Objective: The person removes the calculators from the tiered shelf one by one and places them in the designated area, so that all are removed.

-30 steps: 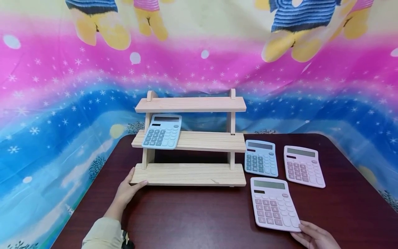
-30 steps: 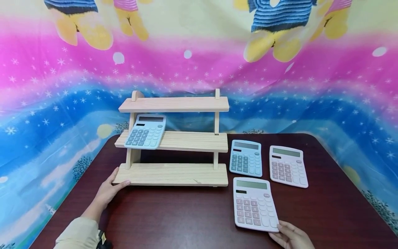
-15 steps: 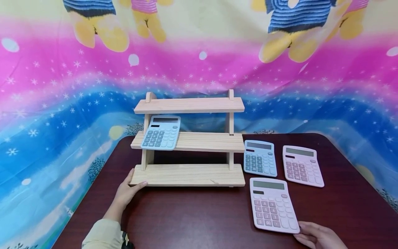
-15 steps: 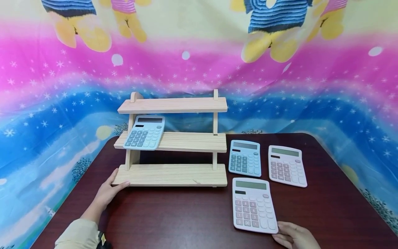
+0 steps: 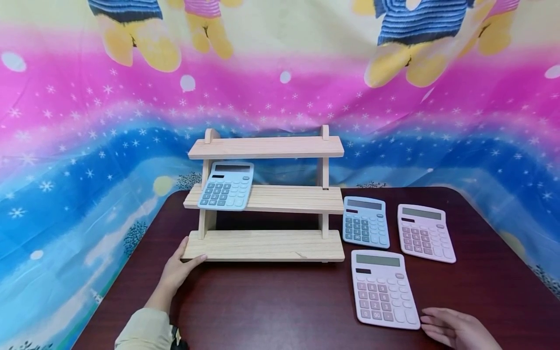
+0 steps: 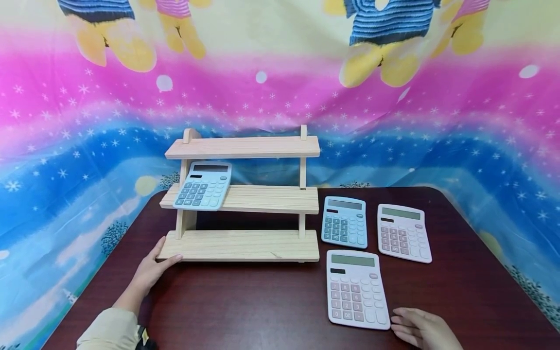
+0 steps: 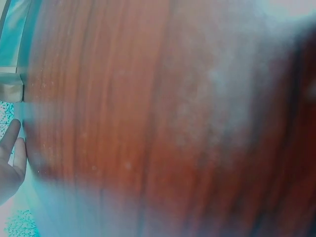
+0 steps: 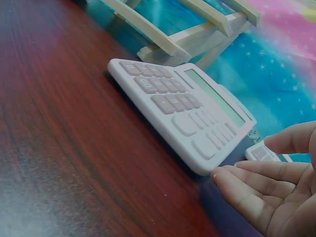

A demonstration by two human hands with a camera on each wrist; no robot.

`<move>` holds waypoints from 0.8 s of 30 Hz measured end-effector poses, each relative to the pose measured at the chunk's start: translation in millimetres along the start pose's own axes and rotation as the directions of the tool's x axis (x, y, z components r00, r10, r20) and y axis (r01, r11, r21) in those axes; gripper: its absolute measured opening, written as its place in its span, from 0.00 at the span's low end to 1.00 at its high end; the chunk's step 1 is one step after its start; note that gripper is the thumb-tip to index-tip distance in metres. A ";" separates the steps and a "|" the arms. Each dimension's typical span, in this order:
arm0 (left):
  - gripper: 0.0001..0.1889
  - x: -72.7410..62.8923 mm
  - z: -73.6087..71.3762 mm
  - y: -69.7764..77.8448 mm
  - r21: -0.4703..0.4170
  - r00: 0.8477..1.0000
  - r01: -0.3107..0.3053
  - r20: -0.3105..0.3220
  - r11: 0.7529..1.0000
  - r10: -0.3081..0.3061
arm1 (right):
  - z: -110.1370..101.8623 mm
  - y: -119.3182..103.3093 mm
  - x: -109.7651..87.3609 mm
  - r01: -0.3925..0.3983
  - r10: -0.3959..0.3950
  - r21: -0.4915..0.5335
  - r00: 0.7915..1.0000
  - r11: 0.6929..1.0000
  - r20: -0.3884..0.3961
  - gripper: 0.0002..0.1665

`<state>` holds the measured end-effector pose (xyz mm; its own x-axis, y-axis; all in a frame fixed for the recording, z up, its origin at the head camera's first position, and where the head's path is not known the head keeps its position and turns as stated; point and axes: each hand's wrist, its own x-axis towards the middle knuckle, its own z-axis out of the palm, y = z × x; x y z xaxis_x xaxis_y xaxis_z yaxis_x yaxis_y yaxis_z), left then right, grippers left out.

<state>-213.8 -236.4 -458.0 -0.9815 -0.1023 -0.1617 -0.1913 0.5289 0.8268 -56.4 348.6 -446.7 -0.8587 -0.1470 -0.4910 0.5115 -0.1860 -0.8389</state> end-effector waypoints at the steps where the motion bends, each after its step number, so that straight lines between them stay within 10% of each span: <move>1: 0.52 -0.1 -0.2 0.2 0.000 1.000 0.001 -0.002 1.000 -0.001 | -0.5 -0.8 0.1 0.001 -0.001 0.005 1.000 1.000 0.010 0.16; 17: 0.51 -2.1 1.7 0.1 -0.004 1.000 -0.005 -0.010 1.000 0.005 | 28.1 -17.6 11.6 0.106 -0.111 0.052 0.990 0.993 0.090 0.15; 24: 0.51 -2.8 1.2 -0.1 -0.019 1.000 -0.004 -0.012 1.000 0.004 | 43.2 -22.2 20.7 0.200 -0.278 0.250 0.900 0.948 0.337 0.20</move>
<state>-211.0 -235.2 -458.3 -0.9823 -0.1098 -0.1520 -0.1870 0.5135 0.8375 -84.2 307.7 -428.1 -0.9040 -0.4074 -0.1293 0.3213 -0.4482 -0.8342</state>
